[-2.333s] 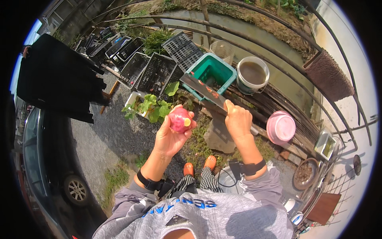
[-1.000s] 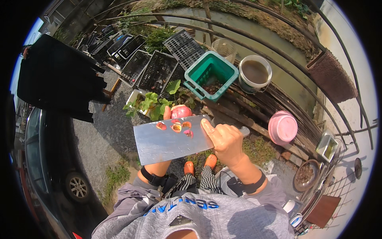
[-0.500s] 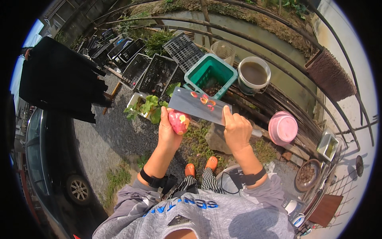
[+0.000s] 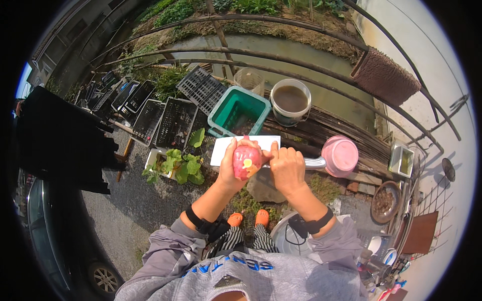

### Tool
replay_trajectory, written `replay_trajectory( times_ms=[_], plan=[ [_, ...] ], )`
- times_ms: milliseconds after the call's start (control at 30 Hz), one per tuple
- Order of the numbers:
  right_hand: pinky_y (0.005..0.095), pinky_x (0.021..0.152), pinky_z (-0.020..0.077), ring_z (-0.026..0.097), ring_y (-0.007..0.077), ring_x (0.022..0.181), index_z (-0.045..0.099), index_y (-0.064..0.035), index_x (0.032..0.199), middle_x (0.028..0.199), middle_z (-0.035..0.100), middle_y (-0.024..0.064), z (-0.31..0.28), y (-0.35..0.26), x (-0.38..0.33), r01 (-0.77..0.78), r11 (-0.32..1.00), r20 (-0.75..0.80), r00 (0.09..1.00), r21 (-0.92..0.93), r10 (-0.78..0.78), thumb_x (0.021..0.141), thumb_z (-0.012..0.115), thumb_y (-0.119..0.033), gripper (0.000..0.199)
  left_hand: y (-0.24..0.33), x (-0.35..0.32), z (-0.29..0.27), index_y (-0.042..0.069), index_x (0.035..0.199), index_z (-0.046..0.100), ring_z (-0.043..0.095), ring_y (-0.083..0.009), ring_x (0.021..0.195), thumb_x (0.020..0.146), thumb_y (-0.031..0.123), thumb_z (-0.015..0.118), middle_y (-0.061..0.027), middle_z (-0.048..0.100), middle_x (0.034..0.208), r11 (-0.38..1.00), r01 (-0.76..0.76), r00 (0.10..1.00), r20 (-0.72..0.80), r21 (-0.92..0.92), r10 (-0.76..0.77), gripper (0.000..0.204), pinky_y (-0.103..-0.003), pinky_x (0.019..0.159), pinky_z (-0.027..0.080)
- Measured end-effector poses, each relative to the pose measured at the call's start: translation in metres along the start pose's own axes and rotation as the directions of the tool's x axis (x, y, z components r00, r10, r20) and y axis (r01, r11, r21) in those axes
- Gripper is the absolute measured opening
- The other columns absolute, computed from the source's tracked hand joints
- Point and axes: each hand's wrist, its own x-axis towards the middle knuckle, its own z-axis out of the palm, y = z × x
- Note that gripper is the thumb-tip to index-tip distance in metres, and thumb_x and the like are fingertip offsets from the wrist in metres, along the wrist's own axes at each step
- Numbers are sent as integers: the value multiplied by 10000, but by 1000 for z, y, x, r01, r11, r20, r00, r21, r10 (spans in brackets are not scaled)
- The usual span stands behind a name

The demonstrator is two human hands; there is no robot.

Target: The person peels and cuts red-skinned sweet potatoes using a cleaver, placing the pieces into a blue basin. They wash the potatoes in a red basin, discard peels into a green bin, and carry the basin of cut pieces toward the house.

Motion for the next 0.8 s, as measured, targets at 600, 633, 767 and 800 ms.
replay_trajectory(
  times_ms=[600,633,767,800],
  plan=[
    [479,596,497,649,381,699,638,-5,930,734,645,193,-95,-114,-211,-848,521,353,460,-98,815,736,592,-41,203,56,73,-224,27,1037,585,641,-315,925,902,335,432,-131,640,991,936,306,737,-578,-175,-349,370,-387,792,579],
    [489,587,496,651,394,694,636,-3,905,730,650,207,-99,-134,-239,-883,445,400,357,-151,844,744,581,-39,174,39,55,-226,27,1042,593,640,-309,939,899,319,442,-126,644,997,904,380,703,-574,-197,-420,359,-368,774,593],
    [455,626,534,677,363,708,678,-35,820,741,675,189,-128,-209,-343,-918,169,455,-14,-358,890,727,594,-78,133,-56,-31,-200,39,1028,600,612,-311,934,894,348,457,-119,639,1020,619,753,442,-525,-225,-728,366,-397,771,567],
    [450,666,545,690,346,747,702,-45,816,763,685,186,-138,-227,-366,-905,133,454,-72,-405,888,721,601,-101,150,-83,-60,-183,41,1024,599,606,-309,927,898,361,456,-114,637,1019,542,816,410,-458,-200,-788,373,-401,772,559]
  ],
)
